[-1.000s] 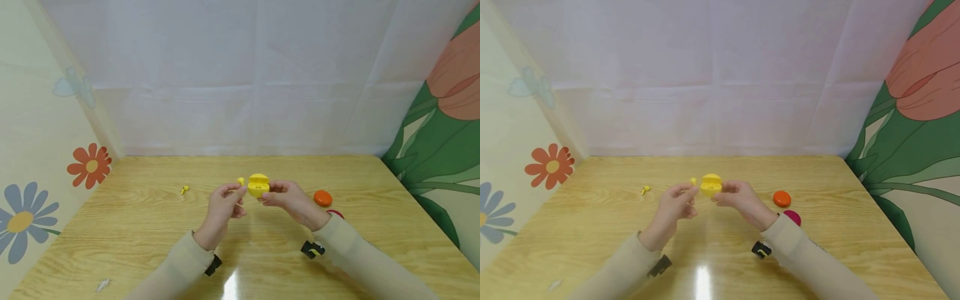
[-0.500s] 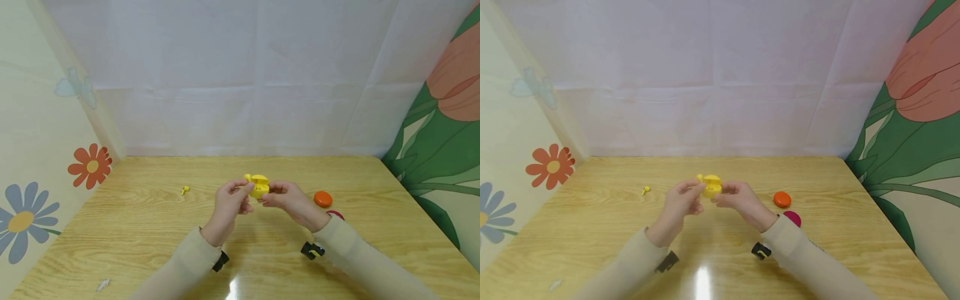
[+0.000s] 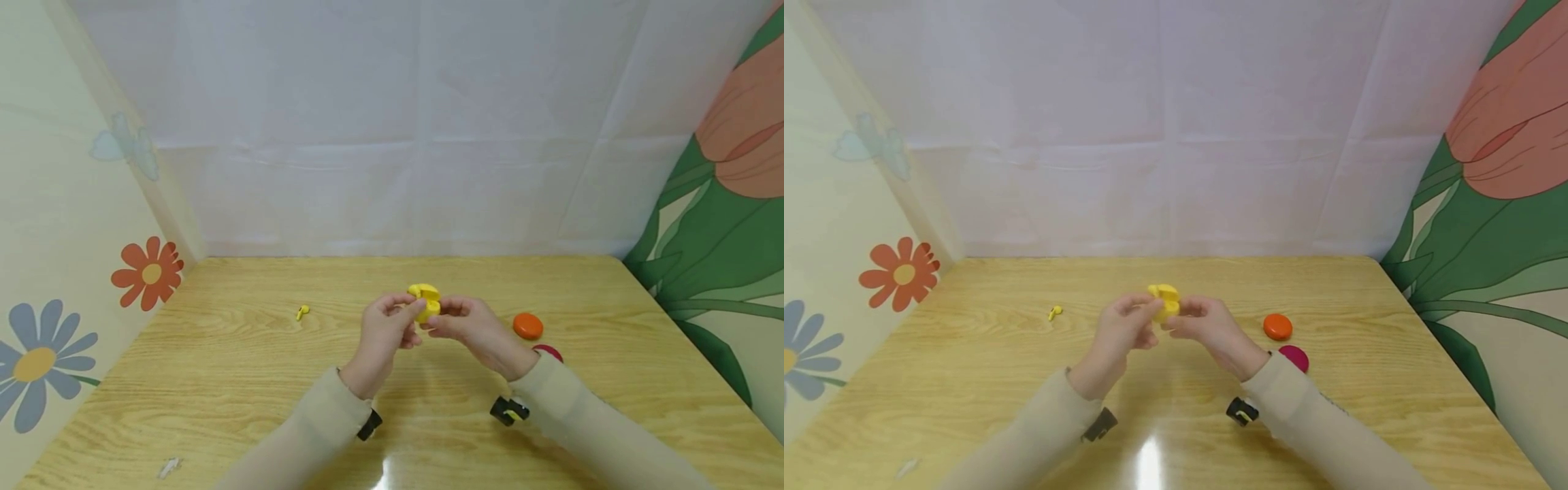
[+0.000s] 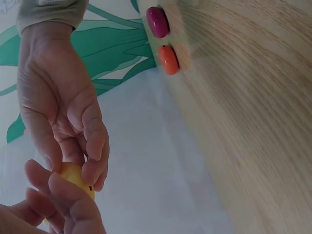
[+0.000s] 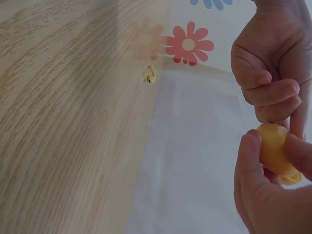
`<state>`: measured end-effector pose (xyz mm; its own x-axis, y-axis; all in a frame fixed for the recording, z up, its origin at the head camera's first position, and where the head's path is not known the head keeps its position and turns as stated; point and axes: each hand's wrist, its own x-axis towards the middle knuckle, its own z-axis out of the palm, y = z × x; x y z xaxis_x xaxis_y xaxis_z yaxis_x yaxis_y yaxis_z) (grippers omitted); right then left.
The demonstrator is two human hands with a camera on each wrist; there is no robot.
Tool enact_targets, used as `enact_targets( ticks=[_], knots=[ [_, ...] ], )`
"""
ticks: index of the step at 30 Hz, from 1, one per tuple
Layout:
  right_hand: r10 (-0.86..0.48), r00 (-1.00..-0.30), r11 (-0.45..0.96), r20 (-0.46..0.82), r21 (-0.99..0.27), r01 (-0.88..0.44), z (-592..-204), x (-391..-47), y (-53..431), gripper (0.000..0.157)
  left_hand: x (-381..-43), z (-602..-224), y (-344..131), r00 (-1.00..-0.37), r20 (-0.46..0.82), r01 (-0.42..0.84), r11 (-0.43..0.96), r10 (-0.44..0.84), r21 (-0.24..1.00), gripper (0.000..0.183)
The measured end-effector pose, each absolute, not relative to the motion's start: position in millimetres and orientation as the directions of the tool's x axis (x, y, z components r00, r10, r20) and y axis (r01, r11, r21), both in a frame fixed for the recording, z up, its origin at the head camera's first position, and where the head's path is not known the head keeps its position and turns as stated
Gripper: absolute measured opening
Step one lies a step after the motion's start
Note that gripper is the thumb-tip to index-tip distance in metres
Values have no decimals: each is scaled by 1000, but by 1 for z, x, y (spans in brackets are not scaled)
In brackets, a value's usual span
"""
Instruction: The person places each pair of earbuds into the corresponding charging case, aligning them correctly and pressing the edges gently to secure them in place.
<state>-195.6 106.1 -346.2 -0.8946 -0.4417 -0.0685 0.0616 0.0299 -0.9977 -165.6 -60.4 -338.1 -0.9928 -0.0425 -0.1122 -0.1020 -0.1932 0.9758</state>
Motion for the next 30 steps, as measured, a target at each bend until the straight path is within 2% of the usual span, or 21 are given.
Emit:
enact_targets(
  ticks=[4,10,30],
  knots=[
    [-432,-899,37,-69,-998,59,-346,-195,105,32,-165,-338,-60,-993,-110,-101,-159,-51,982,22],
    [-424,-903,19,-65,-998,63,-347,-195,105,32,-167,-335,-62,-997,-72,-70,-49,-38,996,31],
    [-409,-911,6,-49,-999,51,-347,-196,104,34,-164,-335,-68,-998,-42,-38,-65,-57,997,37]
  ],
)
